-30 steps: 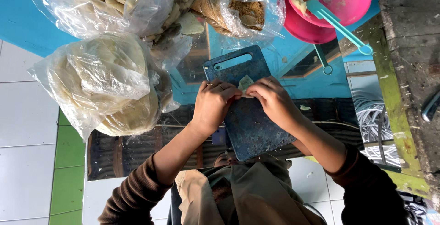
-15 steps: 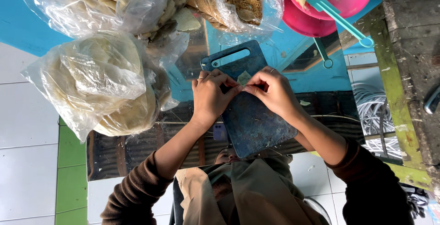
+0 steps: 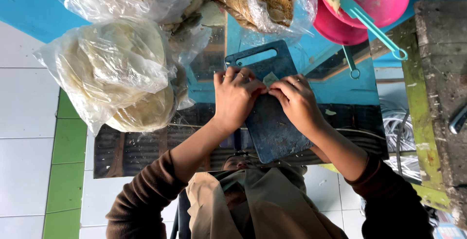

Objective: The person takes thin square pastry wrappers from a stack on a small cutting board, spoons brown filling from a cone-shaped plastic bag onto a wrapper, folds the sides over and rolls it into a cylinder, and places the finished roll into a plastic bag with other rolled pieces. At the end the person takes a new stack of wrappers and separates sheets to continue.

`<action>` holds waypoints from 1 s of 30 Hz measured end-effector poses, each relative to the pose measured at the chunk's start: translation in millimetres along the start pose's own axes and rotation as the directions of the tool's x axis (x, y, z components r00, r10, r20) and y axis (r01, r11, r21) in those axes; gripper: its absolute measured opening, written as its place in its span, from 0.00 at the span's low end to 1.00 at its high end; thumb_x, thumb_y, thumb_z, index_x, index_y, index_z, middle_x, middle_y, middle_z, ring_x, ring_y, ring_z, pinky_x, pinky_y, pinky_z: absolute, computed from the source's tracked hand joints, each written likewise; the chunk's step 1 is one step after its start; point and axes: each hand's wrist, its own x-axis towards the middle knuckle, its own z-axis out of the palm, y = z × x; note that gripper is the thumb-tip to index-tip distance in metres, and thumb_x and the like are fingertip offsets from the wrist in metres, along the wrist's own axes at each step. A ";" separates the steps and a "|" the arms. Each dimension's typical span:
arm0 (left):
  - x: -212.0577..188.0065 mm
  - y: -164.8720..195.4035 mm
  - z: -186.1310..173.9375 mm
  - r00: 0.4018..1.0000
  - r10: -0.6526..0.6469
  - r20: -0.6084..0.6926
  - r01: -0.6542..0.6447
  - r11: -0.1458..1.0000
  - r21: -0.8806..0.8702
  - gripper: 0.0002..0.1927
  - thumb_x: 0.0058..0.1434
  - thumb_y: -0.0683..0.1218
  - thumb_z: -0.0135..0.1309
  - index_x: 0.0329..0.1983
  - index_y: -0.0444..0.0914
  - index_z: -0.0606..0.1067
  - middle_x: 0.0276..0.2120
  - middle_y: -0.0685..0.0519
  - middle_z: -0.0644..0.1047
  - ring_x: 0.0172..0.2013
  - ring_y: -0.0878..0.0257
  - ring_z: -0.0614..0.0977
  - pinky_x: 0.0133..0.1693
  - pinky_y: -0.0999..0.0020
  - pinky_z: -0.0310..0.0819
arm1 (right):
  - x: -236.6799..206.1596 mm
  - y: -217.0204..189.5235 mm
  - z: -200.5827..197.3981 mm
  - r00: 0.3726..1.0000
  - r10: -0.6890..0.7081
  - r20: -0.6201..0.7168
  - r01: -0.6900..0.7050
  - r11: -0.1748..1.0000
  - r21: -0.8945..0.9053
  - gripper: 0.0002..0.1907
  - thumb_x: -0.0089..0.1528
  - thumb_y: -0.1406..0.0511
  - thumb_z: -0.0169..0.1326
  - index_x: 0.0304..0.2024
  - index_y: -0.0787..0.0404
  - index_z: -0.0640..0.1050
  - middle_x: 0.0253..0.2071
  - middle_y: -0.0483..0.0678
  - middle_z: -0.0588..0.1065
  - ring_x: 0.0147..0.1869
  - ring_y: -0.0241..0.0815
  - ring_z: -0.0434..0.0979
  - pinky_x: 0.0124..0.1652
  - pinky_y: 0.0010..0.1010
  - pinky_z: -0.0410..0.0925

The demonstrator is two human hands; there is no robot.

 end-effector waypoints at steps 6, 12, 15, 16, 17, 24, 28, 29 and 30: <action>2.1 1.6 7.9 0.999 -0.005 0.043 0.003 0.999 0.041 0.05 0.59 0.51 0.63 0.34 0.48 0.81 0.40 0.58 0.77 0.49 0.57 0.75 0.52 0.54 0.63 | 3.2 3.9 -1.6 0.999 0.013 0.035 -0.013 1.000 -0.004 0.06 0.59 0.73 0.64 0.38 0.64 0.79 0.37 0.50 0.76 0.46 0.54 0.75 0.47 0.41 0.69; 1.3 5.3 -1.4 0.969 -0.211 0.125 0.224 0.970 -0.094 0.10 0.54 0.54 0.65 0.34 0.47 0.78 0.35 0.58 0.77 0.45 0.54 0.76 0.46 0.53 0.62 | 9.6 8.8 -10.1 0.904 0.337 0.262 -0.400 0.884 0.241 0.06 0.58 0.71 0.65 0.36 0.63 0.80 0.33 0.49 0.75 0.37 0.48 0.78 0.38 0.37 0.70; 7.8 5.1 -1.0 0.952 -0.262 0.158 0.279 0.955 -0.097 0.14 0.55 0.54 0.65 0.37 0.45 0.75 0.33 0.58 0.77 0.43 0.54 0.76 0.45 0.53 0.62 | 10.1 7.5 -11.5 0.960 0.222 0.170 -0.255 0.944 0.208 0.08 0.58 0.74 0.64 0.38 0.64 0.78 0.36 0.50 0.75 0.41 0.50 0.77 0.41 0.38 0.70; 8.4 5.0 -1.3 0.946 -0.279 0.167 0.296 0.951 -0.088 0.16 0.56 0.55 0.65 0.39 0.44 0.74 0.33 0.58 0.77 0.42 0.53 0.76 0.44 0.53 0.62 | 7.4 4.1 -12.4 0.986 0.108 0.125 -0.127 0.979 0.157 0.09 0.58 0.75 0.63 0.39 0.64 0.78 0.38 0.50 0.75 0.45 0.51 0.76 0.44 0.39 0.70; 8.8 4.8 -1.6 0.950 -0.266 0.166 0.285 0.953 -0.101 0.15 0.57 0.54 0.65 0.40 0.44 0.74 0.32 0.58 0.77 0.42 0.54 0.76 0.44 0.53 0.62 | 6.4 1.0 -12.8 0.996 -0.017 0.086 0.009 0.995 0.101 0.10 0.58 0.76 0.62 0.41 0.64 0.78 0.40 0.51 0.76 0.48 0.53 0.75 0.47 0.40 0.69; 5.9 1.2 -4.8 0.976 -0.195 0.096 0.209 0.964 -0.165 0.09 0.64 0.48 0.59 0.46 0.45 0.75 0.33 0.60 0.79 0.42 0.56 0.77 0.45 0.56 0.62 | 3.2 -14.6 -20.4 0.974 -0.137 0.179 0.179 0.953 -0.245 0.13 0.59 0.71 0.57 0.46 0.64 0.79 0.44 0.49 0.74 0.49 0.49 0.73 0.50 0.38 0.69; 8.9 -3.6 -3.8 0.972 -0.230 0.050 0.235 0.942 -0.239 0.07 0.70 0.45 0.53 0.50 0.44 0.73 0.36 0.59 0.80 0.42 0.57 0.78 0.45 0.56 0.62 | 3.3 -20.0 -16.4 0.965 -0.152 0.213 0.241 0.835 -0.494 0.20 0.58 0.68 0.55 0.53 0.66 0.78 0.48 0.49 0.72 0.51 0.46 0.71 0.50 0.34 0.69; 9.0 -4.7 -3.7 0.970 -0.237 0.052 0.242 0.938 -0.248 0.07 0.71 0.45 0.53 0.51 0.43 0.73 0.36 0.59 0.80 0.42 0.57 0.77 0.46 0.56 0.61 | 3.5 -21.7 -14.0 0.963 -0.154 0.220 0.254 0.788 -0.561 0.22 0.58 0.68 0.55 0.55 0.67 0.78 0.49 0.50 0.71 0.51 0.46 0.70 0.50 0.32 0.69; 8.7 -5.2 -3.4 0.968 -0.245 0.055 0.250 0.933 -0.259 0.08 0.71 0.44 0.52 0.52 0.43 0.72 0.36 0.60 0.80 0.43 0.56 0.77 0.46 0.56 0.61 | 5.5 -21.4 -11.6 0.962 -0.138 0.234 0.253 0.768 -0.589 0.23 0.57 0.67 0.55 0.56 0.67 0.78 0.49 0.50 0.71 0.51 0.46 0.70 0.49 0.32 0.69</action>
